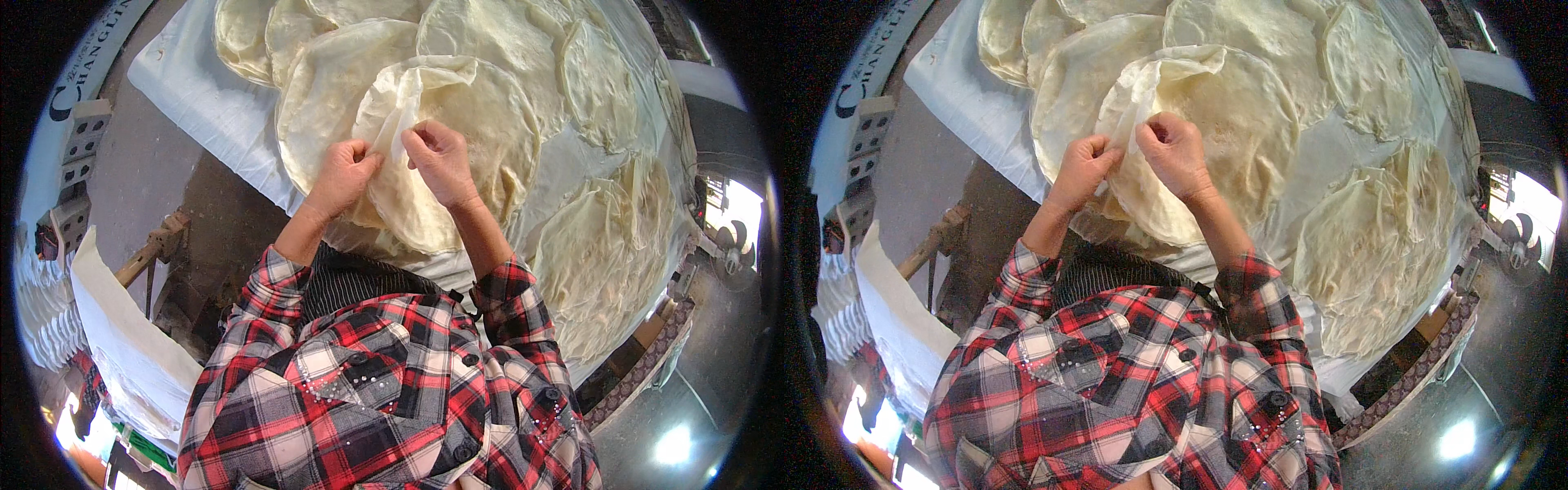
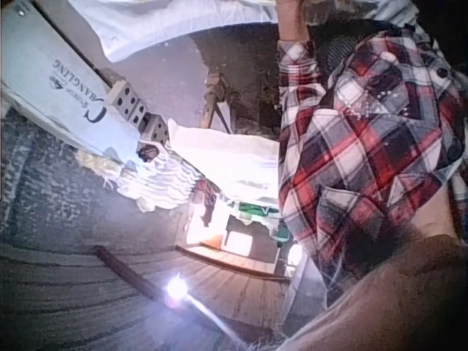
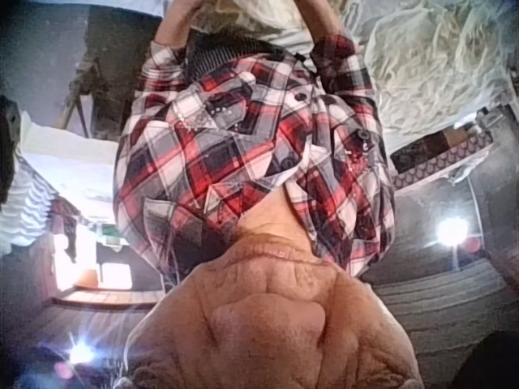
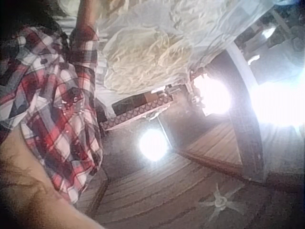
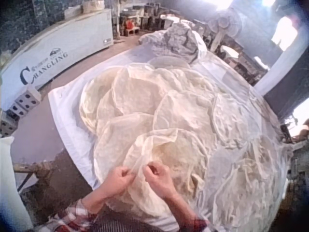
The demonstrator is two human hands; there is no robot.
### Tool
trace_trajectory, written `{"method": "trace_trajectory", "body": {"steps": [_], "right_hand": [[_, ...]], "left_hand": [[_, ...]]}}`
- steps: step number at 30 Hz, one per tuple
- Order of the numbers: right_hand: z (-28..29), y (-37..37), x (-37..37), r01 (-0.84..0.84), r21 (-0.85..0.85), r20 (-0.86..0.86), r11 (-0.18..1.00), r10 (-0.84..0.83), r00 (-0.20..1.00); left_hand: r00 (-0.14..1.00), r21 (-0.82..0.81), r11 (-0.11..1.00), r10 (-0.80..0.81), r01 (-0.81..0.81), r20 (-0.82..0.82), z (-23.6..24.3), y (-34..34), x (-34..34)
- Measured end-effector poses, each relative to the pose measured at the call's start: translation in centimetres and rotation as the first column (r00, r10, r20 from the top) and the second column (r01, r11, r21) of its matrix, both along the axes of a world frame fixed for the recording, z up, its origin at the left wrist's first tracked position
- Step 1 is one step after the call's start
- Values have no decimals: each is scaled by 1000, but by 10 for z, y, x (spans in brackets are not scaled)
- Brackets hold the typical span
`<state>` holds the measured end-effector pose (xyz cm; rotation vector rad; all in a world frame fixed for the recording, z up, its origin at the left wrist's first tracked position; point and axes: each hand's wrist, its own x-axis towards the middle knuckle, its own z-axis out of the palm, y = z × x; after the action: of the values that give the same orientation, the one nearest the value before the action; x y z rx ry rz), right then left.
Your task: The person repeatedly picks up thin, round dough sheets from a large pile on a table, unfolds them, and places them back down. The action is continuous and repetitive throughout the clip.
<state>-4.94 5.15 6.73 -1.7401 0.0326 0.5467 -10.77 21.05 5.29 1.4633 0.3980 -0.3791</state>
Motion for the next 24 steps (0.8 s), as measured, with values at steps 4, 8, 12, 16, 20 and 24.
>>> {"method": "trace_trajectory", "body": {"steps": [4, 8, 12, 16, 20, 24], "right_hand": [[11, 0, 5, 60, 99, -121, 993, -47, 991], [16, -1, 7, 38, 60, -82, 997, -33, 996], [18, 0, 7, 16, 56, -54, 998, -13, 998], [15, 2, -3, -151, -112, 105, 982, 163, 981], [8, 4, -13, -160, -120, 116, 980, 174, 978], [10, 8, -17, -195, -151, 84, 969, 209, 974]], "left_hand": [[1000, -31, 999, 24, -24, -2, -15, 3, -5], [1000, -53, 998, 21, -22, -11, -10, 2, -4], [986, -307, 941, 106, -141, -129, -11, -1, -7], [999, 33, 999, -18, 17, 44, -21, 4, -6], [985, 110, 991, 58, -76, 163, -14, -2, 10], [967, 349, 937, -57, -34, 247, -20, 6, 28]]}}
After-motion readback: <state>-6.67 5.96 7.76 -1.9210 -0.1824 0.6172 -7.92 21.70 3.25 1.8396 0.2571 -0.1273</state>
